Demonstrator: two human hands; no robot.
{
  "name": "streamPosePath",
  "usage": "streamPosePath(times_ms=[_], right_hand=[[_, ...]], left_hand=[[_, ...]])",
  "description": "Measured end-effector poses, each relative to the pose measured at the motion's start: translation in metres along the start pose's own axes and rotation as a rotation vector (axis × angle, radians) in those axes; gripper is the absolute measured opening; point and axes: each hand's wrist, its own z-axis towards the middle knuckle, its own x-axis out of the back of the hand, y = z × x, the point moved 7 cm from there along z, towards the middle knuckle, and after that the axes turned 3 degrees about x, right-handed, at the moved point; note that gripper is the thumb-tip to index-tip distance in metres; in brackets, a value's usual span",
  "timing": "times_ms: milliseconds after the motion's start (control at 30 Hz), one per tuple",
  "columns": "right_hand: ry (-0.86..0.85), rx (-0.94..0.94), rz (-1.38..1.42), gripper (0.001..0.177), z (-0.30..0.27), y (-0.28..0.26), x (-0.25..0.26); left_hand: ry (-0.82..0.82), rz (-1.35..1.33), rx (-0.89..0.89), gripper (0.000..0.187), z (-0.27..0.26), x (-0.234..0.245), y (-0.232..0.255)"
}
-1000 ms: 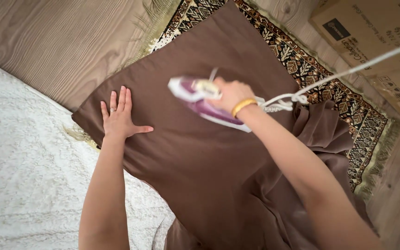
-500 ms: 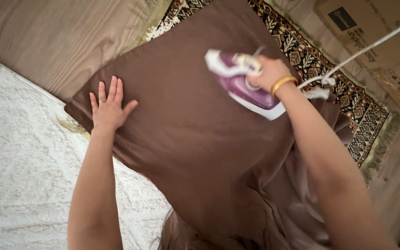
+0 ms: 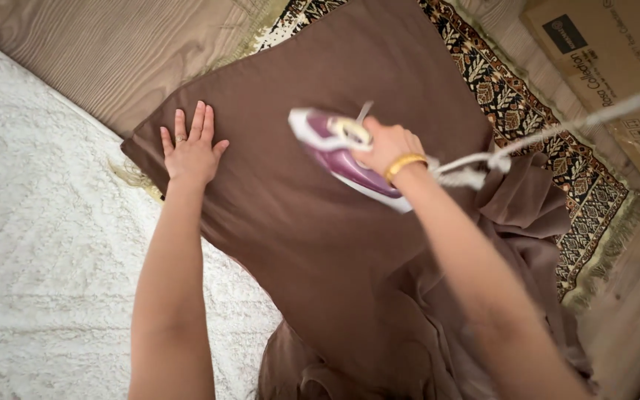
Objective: Ironing and folding a brown dress on a rug on the floor.
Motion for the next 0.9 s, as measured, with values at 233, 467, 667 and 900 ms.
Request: streamPosePath(times_ms=[233, 467, 667, 900], right_hand=[[-0.024, 0.030, 0.078, 0.050, -0.020, -0.027, 0.012], [-0.238, 0.245, -0.135, 0.053, -0.031, -0.051, -0.022], [-0.058, -0.094, 0.085, 0.046, 0.041, -0.065, 0.021], [0.079, -0.282, 0.152, 0.049, 0.077, -0.009, 0.045]], left_hand=[[0.032, -0.009, 0.023, 0.080, 0.007, -0.001, -0.001], [0.133, -0.277, -0.096, 0.062, 0.018, -0.024, -0.032], [0.262, -0.359, -0.175, 0.072, 0.000, -0.011, -0.030], [0.197, -0.247, -0.154, 0.128, -0.012, 0.008, -0.021]])
